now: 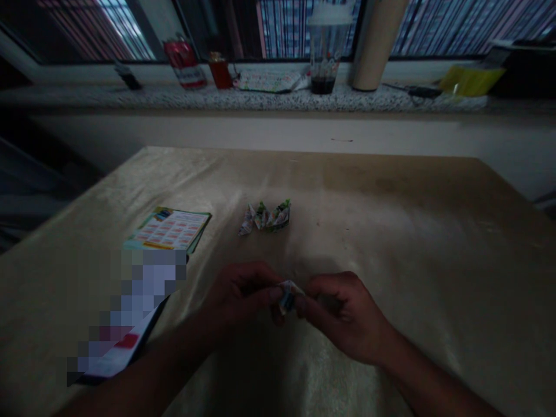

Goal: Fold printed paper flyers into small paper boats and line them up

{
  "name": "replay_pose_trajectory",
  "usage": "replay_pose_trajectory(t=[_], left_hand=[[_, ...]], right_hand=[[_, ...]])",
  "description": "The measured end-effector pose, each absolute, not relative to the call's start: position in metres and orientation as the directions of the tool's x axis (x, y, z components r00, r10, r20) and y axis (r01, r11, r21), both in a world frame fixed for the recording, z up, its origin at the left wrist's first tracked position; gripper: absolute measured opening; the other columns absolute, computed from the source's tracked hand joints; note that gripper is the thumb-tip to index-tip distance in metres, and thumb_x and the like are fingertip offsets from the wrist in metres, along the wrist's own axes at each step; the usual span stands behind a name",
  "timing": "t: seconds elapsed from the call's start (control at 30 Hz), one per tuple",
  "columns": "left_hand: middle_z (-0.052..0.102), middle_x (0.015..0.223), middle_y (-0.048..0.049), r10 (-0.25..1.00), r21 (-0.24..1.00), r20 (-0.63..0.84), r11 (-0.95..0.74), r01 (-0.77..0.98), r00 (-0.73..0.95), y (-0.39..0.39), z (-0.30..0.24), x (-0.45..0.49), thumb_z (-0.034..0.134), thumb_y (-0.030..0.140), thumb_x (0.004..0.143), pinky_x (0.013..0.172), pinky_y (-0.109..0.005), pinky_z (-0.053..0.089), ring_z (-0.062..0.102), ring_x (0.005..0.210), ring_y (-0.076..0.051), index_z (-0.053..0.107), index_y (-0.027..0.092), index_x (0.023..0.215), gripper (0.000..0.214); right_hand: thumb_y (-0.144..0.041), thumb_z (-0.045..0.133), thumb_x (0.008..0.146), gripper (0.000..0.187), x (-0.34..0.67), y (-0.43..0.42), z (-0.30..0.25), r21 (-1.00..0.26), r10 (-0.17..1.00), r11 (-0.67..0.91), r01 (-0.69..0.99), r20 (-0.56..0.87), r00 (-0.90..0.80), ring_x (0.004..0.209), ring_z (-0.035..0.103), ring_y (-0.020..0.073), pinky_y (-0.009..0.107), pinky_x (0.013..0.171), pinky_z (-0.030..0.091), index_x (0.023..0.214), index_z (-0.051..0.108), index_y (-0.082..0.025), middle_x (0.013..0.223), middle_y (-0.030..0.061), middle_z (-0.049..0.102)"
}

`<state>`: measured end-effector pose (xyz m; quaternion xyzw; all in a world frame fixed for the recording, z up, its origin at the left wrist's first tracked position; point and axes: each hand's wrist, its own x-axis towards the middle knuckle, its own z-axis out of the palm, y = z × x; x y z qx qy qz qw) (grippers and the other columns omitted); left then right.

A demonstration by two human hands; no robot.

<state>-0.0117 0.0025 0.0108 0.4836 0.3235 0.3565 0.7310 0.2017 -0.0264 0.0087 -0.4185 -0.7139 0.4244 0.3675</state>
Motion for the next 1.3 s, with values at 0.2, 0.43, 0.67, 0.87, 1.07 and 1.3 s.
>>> replay_pose_trajectory(t=[0.2, 0.43, 0.67, 0.87, 1.07, 1.3], left_hand=[[0.076, 0.074, -0.0031, 0.844, 0.87, -0.136, 0.352, -0.346, 0.518, 0.004, 0.004, -0.013, 0.078, 0.024, 0.084, 0.061, -0.024, 0.057, 0.07, 0.061, -0.013, 0.074, 0.014, 0.084, 0.01], [0.075, 0.077, -0.0045, 0.811, 0.848, -0.129, 0.389, -0.361, 0.57, 0.003, 0.007, -0.012, 0.079, 0.029, 0.083, 0.065, -0.026, 0.058, 0.073, 0.064, -0.015, 0.073, 0.013, 0.086, 0.017], [0.074, 0.073, -0.004, 0.799, 0.826, -0.153, 0.426, -0.368, 0.582, 0.003, 0.009, -0.012, 0.079, 0.024, 0.081, 0.062, -0.025, 0.057, 0.072, 0.061, -0.015, 0.074, 0.013, 0.086, 0.013], [0.074, 0.074, -0.0042, 0.786, 0.803, -0.195, 0.472, -0.365, 0.587, 0.002, 0.006, -0.012, 0.079, 0.023, 0.08, 0.06, -0.027, 0.057, 0.071, 0.062, -0.016, 0.073, 0.013, 0.085, 0.012], [0.076, 0.083, -0.0035, 0.808, 0.893, -0.132, 0.348, -0.285, 0.574, 0.0, 0.011, -0.011, 0.085, 0.028, 0.077, 0.07, -0.024, 0.055, 0.071, 0.071, -0.013, 0.075, 0.016, 0.096, 0.024], [0.076, 0.085, -0.0035, 0.888, 0.986, -0.04, 0.11, -0.128, 0.458, -0.004, 0.008, -0.005, 0.081, 0.027, 0.081, 0.073, -0.024, 0.053, 0.069, 0.078, -0.013, 0.079, 0.018, 0.093, 0.016]], right_hand=[[-0.019, 0.078, 0.084, 0.028, 0.197, -0.025, 0.009, -0.734, 0.828, 0.561, 0.382, 0.494, -0.267, 0.071, 0.074, 0.0154, 0.025, 0.065, 0.061, 0.112, 0.073, -0.022, 0.088, 0.0034, 0.078], [-0.021, 0.073, 0.09, 0.02, 0.197, -0.024, 0.013, -0.758, 0.828, 0.561, 0.333, 0.502, -0.25, 0.062, 0.074, 0.0157, 0.023, 0.054, 0.061, 0.108, 0.078, -0.027, 0.078, 0.0017, 0.079], [-0.012, 0.069, 0.092, 0.027, 0.2, -0.024, 0.015, -0.608, 0.692, 0.721, 0.331, 0.642, -0.328, 0.087, 0.077, 0.0185, 0.026, 0.07, 0.066, 0.116, 0.074, -0.022, 0.101, 0.0081, 0.078], [-0.012, 0.067, 0.093, 0.014, 0.199, -0.024, 0.022, -0.601, 0.677, 0.735, 0.313, 0.64, -0.363, 0.083, 0.078, 0.0167, 0.021, 0.071, 0.064, 0.103, 0.076, -0.016, 0.094, 0.0084, 0.078], [-0.009, 0.072, 0.087, 0.015, 0.199, -0.026, 0.013, -0.727, 0.785, 0.619, 0.297, 0.558, -0.268, 0.079, 0.076, 0.0163, 0.024, 0.067, 0.063, 0.097, 0.074, -0.02, 0.091, 0.0046, 0.077], [-0.007, 0.068, 0.089, 0.016, 0.199, -0.028, 0.008, -0.859, 0.861, 0.482, 0.172, 0.427, -0.276, 0.081, 0.073, 0.0149, 0.026, 0.07, 0.059, 0.095, 0.069, -0.022, 0.091, 0.0033, 0.074]])
